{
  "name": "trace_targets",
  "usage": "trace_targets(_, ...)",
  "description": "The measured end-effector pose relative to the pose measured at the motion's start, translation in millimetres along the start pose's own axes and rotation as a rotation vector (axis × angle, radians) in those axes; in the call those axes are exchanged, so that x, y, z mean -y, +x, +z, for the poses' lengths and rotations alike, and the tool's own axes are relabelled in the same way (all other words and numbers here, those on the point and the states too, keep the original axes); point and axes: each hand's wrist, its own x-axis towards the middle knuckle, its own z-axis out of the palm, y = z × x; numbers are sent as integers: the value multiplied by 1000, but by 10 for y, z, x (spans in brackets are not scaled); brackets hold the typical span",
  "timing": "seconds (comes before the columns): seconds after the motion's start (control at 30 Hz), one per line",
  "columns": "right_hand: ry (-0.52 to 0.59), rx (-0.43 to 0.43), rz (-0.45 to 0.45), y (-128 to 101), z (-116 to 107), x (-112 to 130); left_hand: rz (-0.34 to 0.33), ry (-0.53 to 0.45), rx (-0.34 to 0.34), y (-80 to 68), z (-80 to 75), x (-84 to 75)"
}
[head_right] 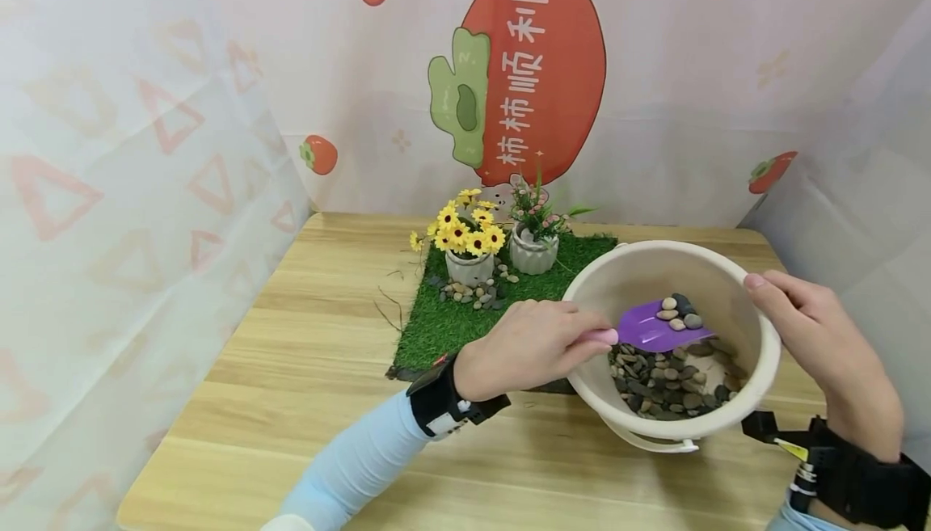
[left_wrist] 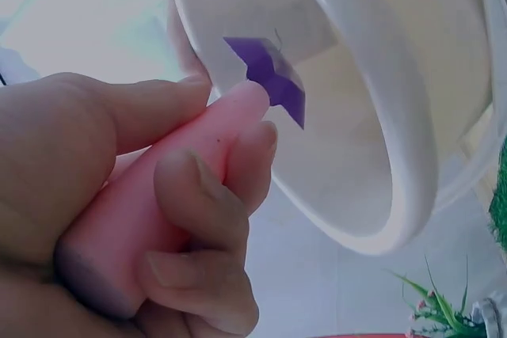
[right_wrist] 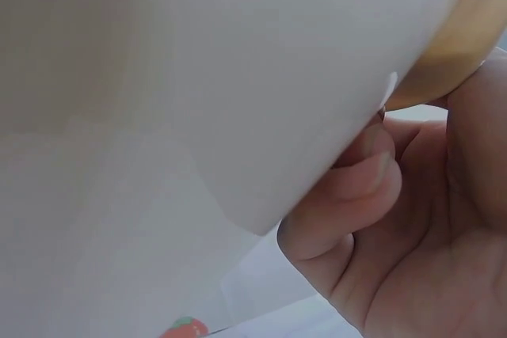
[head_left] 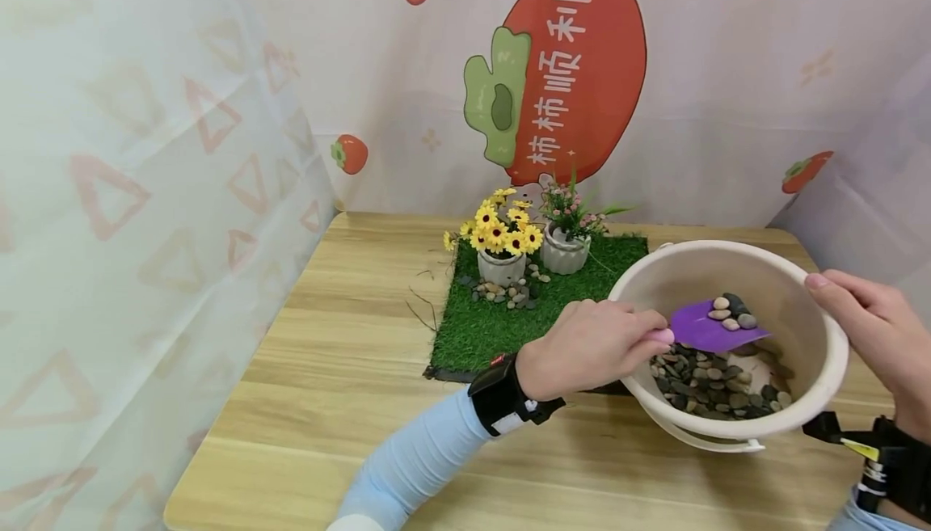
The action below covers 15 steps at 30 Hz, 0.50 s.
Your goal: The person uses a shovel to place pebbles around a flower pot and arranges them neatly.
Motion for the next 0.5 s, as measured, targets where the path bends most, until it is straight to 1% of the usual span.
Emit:
trace_targets(0.13,-8,-11,-9,-2,-12,-1,-13,-19,-3,-40,-24,63)
trace_targets(0.3,-11,-14,-12,12,-16,7,-33,-18,-10,-119,-87,163)
trace_targets(0.5,29,-59,-60,34,16,-4,-78,-5,-15,-249,-177,272)
